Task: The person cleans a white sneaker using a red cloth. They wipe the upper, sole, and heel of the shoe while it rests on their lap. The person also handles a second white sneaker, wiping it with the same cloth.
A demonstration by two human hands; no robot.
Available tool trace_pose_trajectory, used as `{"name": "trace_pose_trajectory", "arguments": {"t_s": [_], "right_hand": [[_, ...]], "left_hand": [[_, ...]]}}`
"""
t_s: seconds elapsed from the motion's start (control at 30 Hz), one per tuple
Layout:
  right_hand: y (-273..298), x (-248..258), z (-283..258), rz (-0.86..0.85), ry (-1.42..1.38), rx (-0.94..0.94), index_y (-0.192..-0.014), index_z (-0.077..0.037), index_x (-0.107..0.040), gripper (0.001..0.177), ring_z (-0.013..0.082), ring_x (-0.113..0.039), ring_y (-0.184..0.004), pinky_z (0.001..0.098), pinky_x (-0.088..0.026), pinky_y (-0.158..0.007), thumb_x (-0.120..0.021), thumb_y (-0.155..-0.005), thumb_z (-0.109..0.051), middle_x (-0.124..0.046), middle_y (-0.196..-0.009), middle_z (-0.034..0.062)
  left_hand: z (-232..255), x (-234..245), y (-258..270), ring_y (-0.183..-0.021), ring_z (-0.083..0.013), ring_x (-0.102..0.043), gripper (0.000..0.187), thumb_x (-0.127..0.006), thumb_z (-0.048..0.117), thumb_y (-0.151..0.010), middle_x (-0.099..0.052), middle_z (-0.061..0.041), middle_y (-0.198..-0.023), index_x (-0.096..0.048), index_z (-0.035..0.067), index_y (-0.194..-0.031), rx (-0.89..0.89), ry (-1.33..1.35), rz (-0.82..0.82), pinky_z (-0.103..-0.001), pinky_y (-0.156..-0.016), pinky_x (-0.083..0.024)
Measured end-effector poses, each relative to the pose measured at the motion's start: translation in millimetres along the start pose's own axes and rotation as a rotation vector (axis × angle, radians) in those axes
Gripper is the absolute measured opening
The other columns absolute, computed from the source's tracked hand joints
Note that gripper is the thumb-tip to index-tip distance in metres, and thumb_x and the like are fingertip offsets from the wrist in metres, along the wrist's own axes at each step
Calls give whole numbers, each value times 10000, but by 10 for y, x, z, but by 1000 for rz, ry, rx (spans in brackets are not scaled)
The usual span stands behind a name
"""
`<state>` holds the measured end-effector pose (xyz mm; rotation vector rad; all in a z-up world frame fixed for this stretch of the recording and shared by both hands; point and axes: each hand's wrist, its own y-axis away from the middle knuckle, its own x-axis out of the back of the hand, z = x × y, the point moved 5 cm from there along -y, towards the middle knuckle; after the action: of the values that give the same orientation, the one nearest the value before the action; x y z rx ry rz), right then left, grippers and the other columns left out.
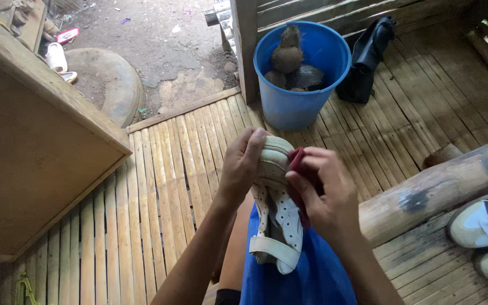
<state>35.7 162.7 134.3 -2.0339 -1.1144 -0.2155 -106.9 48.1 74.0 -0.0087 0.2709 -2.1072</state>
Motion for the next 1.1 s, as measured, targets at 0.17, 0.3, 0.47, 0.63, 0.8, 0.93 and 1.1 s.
{"name": "trace_pose_trajectory", "arguments": {"t_s": [0.17, 0.3, 0.47, 0.63, 0.8, 0.93, 1.1], "right_hand": [[212, -22, 87, 63, -41, -45, -1132, -31, -690, 196, 203, -702, -1091, 328, -589, -886, -712, -947, -92, -683, -1237, 109], [164, 6, 80, 77, -81, -92, -1076, -55, -711, 146, 189, -709, -1031, 294, -609, -837, -713, -931, -47, -694, -1212, 81], [29, 50, -47, 97, 51, 13, -1092, -46, -731, 178, 214, -696, -1047, 321, -568, -867, -720, -916, -26, -704, -1201, 87], [123, 81, -22, 79, 84, -2, -1091, -42, -722, 195, 237, -688, -1065, 338, -563, -870, -715, -897, -19, -691, -1201, 98], [120, 196, 59, 71, 184, 60, -1082, -38, -712, 214, 269, -674, -1074, 372, -544, -904, -731, -869, -32, -699, -1188, 100], [71, 217, 79, 96, 135, -6, -1089, -51, -716, 195, 261, -677, -1058, 355, -552, -882, -715, -898, -9, -694, -1182, 98], [73, 230, 16, 78, 200, 88, -1066, -51, -717, 230, 281, -657, -1053, 390, -532, -895, -727, -842, -2, -696, -1173, 90]], "left_hand": [[-69, 31, -46, -759, -98, -613, 375, -484, 377, -1090, -637, -34, -831, -646, 49, -1007, 7, 47, -19, -262, -687, -511], [-40, -14, -47, -784, -75, -583, 352, -504, 353, -1096, -626, -17, -850, -643, 40, -1015, 10, 69, -32, -248, -705, -491], [27, -89, 11, -761, -61, -571, 311, -522, 330, -1082, -619, 2, -835, -621, 47, -1002, 22, 36, -47, -230, -675, -486], [38, -97, 27, -751, -51, -550, 301, -533, 318, -1079, -602, 10, -821, -626, 41, -1007, 39, 12, -51, -225, -668, -470], [48, -161, 9, -719, -64, -524, 291, -551, 316, -1063, -595, 4, -801, -638, 43, -1009, 92, -22, -49, -234, -636, -444], [111, -246, 12, -775, -73, -579, 302, -537, 322, -1070, -627, -8, -844, -630, 39, -1021, 26, -30, -85, -246, -694, -498], [93, -228, -1, -812, -84, -611, 297, -538, 319, -1064, -662, -27, -881, -631, 37, -1044, 15, -24, -98, -254, -733, -517]]}}
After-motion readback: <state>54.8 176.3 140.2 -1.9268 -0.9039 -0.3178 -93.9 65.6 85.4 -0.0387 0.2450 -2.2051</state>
